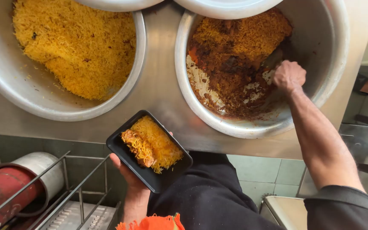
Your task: The person holds a black takeaway container and uses a serving spoon to scoop chicken and yellow rice from large pots into the container. They press and level the rice in the container, place a lid on it, and set the packed container on the counter with other finished containers.
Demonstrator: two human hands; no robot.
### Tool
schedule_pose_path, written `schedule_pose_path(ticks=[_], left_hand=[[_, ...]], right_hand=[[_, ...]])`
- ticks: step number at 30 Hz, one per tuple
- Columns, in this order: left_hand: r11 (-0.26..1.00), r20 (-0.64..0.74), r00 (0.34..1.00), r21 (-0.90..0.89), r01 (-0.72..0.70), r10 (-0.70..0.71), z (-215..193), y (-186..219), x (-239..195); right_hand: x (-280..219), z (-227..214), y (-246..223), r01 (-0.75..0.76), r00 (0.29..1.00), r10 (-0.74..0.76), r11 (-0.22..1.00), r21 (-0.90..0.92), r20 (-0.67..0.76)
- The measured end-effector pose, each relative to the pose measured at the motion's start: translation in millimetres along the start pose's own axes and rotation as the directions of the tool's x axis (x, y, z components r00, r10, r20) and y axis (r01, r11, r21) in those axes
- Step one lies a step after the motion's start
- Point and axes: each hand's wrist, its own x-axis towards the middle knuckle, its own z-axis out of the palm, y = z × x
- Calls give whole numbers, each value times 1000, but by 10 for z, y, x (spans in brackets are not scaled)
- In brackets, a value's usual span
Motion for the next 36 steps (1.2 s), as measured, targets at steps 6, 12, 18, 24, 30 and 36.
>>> schedule_pose_path(ticks=[6, 12, 18, 24, 30, 36], left_hand=[[998, -21, 1000, 65, -20, 22, -148, -57, 16], [999, 94, 995, 30, -27, 24, -50, -69, 55], [999, -25, 999, 42, -33, 34, -220, -97, 50], [998, 47, 998, -32, -48, 49, -318, -153, 112], [989, -165, 975, 35, -146, 149, -732, -131, 59], [981, -196, 962, 90, -174, 189, -718, -118, 2]], right_hand=[[-54, 9, -40, 7, 999, -11, 996, 87, 46], [-512, -154, -177, 121, 991, -123, 992, 30, 46], [-420, 86, -288, -40, 990, 16, 984, 174, 140], [-369, -76, 89, -12, 996, -5, 978, 206, 86], [-274, -222, -162, -2, 993, -9, 995, 96, 114], [-125, -64, -179, 75, 994, -78, 996, 47, 76]])
